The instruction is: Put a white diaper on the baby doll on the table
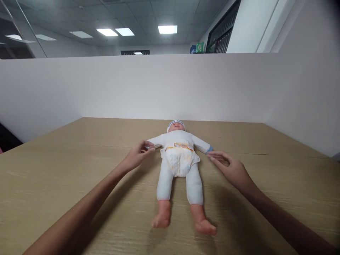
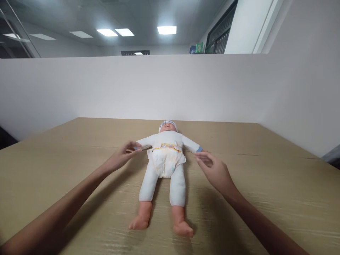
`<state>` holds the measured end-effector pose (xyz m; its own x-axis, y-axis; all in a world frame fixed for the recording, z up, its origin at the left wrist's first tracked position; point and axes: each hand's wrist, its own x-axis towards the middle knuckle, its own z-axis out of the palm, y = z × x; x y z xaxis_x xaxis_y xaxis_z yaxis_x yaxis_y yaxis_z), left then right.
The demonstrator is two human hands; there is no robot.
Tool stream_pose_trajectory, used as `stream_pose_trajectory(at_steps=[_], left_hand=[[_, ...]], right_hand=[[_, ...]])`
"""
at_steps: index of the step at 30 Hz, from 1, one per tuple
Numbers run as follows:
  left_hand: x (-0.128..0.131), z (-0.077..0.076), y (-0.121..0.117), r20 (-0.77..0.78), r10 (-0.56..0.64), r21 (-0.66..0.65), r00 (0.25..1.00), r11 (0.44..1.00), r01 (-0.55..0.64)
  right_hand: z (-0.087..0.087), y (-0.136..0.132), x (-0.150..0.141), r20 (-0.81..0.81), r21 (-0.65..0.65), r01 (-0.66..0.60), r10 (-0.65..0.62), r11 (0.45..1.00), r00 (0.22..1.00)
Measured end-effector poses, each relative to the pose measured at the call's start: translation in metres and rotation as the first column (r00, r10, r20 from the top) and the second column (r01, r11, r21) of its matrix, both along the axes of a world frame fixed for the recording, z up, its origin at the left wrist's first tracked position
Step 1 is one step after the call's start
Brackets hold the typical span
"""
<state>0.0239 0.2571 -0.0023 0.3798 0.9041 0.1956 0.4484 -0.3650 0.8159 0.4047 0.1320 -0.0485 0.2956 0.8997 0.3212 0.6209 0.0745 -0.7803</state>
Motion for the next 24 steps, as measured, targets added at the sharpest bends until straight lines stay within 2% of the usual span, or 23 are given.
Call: stream_pose_trajectory(at_steps=[2, 4, 6, 9, 11, 14, 17, 19, 21, 24], left_hand=[[0.007, -0.006, 0.027, -0.218, 0.123, 0.247, 0.968, 0.967, -0.067], [0.022, -0.015, 0.051, -0.393, 0.205, 0.366, 0.896, 0.929, -0.052], [0.038, -0.022, 0.069, -0.485, 0.212, 0.356, 0.849, 0.934, -0.03], [0.056, -0.025, 0.079, -0.513, 0.21, 0.324, 0.832, 0.945, -0.039], [0.061, -0.022, 0.077, -0.517, 0.224, 0.315, 0.826, 0.947, -0.06], [0.061, -0.01, 0.06, -0.496, 0.248, 0.283, 0.832, 0.952, -0.115], [0.055, 0.006, 0.018, -0.454, 0.273, 0.235, 0.848, 0.955, -0.181], [0.048, 0.018, -0.03, -0.393, 0.294, 0.195, 0.871, 0.953, -0.233], [0.037, 0.024, -0.094, -0.281, 0.32, 0.134, 0.905, 0.947, -0.293], [0.013, 0.016, -0.211, -0.199, 0.24, 0.091, 0.95, 0.97, -0.226]], right_hand=[[0.001, 0.03, 0.011, 0.271, 0.054, 0.092, -0.104, 0.994, 0.957], [0.002, 0.061, 0.013, 0.394, 0.054, 0.101, -0.114, 0.993, 0.912], [0.002, 0.088, 0.008, 0.435, 0.001, 0.072, -0.065, 0.997, 0.898], [0.001, 0.112, -0.005, 0.448, -0.086, 0.067, -0.022, 0.994, 0.894], [0.003, 0.116, -0.014, 0.435, -0.115, 0.1, -0.04, 0.988, 0.899], [0.015, 0.107, -0.024, 0.398, -0.129, 0.137, -0.075, 0.982, 0.914], [0.035, 0.077, -0.03, 0.333, -0.126, 0.118, -0.071, 0.985, 0.94], [0.05, 0.046, -0.032, 0.274, -0.12, 0.07, -0.035, 0.99, 0.961], [0.064, 0.004, -0.032, 0.212, -0.113, 0.002, 0.022, 0.994, 0.977], [0.077, -0.077, -0.032, 0.057, -0.1, -0.172, 0.178, 0.98, 0.982]])
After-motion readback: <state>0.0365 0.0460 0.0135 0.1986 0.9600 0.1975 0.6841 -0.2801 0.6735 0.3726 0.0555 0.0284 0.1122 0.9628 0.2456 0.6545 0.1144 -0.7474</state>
